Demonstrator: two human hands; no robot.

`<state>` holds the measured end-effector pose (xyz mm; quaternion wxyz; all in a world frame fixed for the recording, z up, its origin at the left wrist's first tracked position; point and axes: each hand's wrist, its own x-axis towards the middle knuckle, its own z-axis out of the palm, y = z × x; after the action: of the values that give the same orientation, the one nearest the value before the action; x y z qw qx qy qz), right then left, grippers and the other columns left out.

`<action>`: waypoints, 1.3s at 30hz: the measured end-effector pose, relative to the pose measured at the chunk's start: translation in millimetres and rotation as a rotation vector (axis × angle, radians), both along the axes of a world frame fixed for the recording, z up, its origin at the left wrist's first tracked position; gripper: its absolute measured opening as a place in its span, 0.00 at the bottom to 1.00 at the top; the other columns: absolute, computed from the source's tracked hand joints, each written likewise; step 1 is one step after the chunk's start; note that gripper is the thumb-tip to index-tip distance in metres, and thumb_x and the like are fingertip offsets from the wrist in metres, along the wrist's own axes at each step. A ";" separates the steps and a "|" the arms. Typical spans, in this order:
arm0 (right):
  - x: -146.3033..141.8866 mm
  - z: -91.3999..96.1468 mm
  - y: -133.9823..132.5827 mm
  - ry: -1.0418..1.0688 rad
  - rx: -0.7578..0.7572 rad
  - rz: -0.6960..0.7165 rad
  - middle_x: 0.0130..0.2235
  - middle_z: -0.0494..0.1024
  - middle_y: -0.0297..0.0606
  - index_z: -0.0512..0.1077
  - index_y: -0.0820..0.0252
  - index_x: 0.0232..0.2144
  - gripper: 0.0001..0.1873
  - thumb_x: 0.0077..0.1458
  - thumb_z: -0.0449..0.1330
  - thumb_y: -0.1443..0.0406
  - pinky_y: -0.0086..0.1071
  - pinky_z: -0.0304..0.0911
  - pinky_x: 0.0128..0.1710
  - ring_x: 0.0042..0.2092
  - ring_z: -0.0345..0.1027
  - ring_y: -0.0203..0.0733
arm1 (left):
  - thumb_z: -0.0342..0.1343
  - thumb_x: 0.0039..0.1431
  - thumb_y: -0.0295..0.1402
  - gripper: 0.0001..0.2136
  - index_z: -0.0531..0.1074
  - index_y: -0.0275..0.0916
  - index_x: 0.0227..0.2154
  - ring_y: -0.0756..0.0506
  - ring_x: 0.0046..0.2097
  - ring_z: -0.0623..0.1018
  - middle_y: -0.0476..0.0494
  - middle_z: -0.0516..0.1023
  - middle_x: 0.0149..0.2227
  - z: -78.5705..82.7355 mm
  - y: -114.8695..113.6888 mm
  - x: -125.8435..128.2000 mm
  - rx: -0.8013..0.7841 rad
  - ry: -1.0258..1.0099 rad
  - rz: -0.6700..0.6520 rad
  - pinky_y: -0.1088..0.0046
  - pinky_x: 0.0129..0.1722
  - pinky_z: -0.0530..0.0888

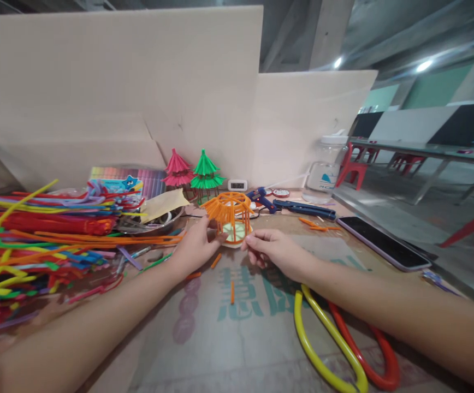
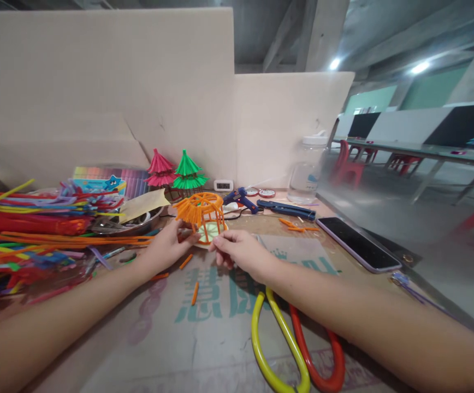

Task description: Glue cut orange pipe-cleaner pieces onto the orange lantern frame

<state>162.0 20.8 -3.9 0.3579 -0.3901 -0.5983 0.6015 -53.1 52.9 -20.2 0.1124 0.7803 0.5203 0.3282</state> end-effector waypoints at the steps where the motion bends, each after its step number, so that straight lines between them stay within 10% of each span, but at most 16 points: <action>1: 0.7 0.1 0.9 -0.009 0.012 0.009 0.18 0.70 0.28 0.70 0.60 0.27 0.18 0.51 0.60 0.50 0.25 0.49 0.18 0.17 0.56 0.29 | 0.52 0.59 0.45 0.15 0.67 0.39 0.40 0.39 0.45 0.77 0.39 0.77 0.42 0.1 0.0 0.0 -0.009 -0.016 0.002 0.60 0.45 0.73; 11: 69.8 18.8 72.3 -0.215 0.555 -0.598 0.19 0.65 0.31 0.67 0.57 0.23 0.20 0.58 0.52 0.50 0.30 0.52 0.23 0.22 0.57 0.35 | 0.53 0.58 0.47 0.18 0.67 0.38 0.43 0.38 0.47 0.78 0.38 0.77 0.44 -1.0 2.0 -1.8 -0.043 -0.075 0.008 0.57 0.49 0.73; 17: 85.3 24.3 82.4 -0.476 0.607 -0.354 0.22 0.75 0.33 0.75 0.59 0.19 0.08 0.41 0.67 0.62 0.31 0.54 0.28 0.26 0.64 0.37 | 0.52 0.59 0.45 0.16 0.66 0.38 0.42 0.38 0.47 0.78 0.37 0.78 0.44 -0.2 1.1 -1.2 -0.038 -0.068 0.029 0.58 0.48 0.74; 23: 82.6 28.5 78.1 -0.830 0.616 -0.156 0.16 0.67 0.33 0.73 0.59 0.15 0.24 0.57 0.54 0.54 0.32 0.48 0.23 0.20 0.57 0.35 | 0.53 0.58 0.45 0.15 0.66 0.38 0.38 0.36 0.48 0.78 0.35 0.78 0.44 5.2 -1.4 0.7 -0.046 -0.066 0.105 0.55 0.48 0.73; 31: 81.2 4.4 90.5 -0.773 0.740 -0.263 0.26 0.75 0.34 0.79 0.61 0.37 0.15 0.54 0.58 0.59 0.30 0.52 0.27 0.27 0.63 0.37 | 0.52 0.58 0.47 0.18 0.67 0.37 0.43 0.36 0.49 0.78 0.35 0.77 0.46 3.7 0.8 -0.8 -0.022 -0.074 0.133 0.56 0.48 0.73; 39: 65.1 0.2 77.5 -0.668 0.812 -0.324 0.24 0.72 0.35 0.72 0.61 0.23 0.20 0.59 0.54 0.55 0.30 0.52 0.28 0.27 0.60 0.37 | 0.53 0.59 0.45 0.20 0.66 0.37 0.49 0.37 0.50 0.77 0.36 0.78 0.47 2.4 1.2 -1.1 -0.001 -0.074 0.055 0.56 0.52 0.72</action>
<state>227.1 98.4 -3.7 0.3585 -0.4775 -0.7955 0.1030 -54.3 54.1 -17.7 0.1229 0.7531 0.5370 0.3598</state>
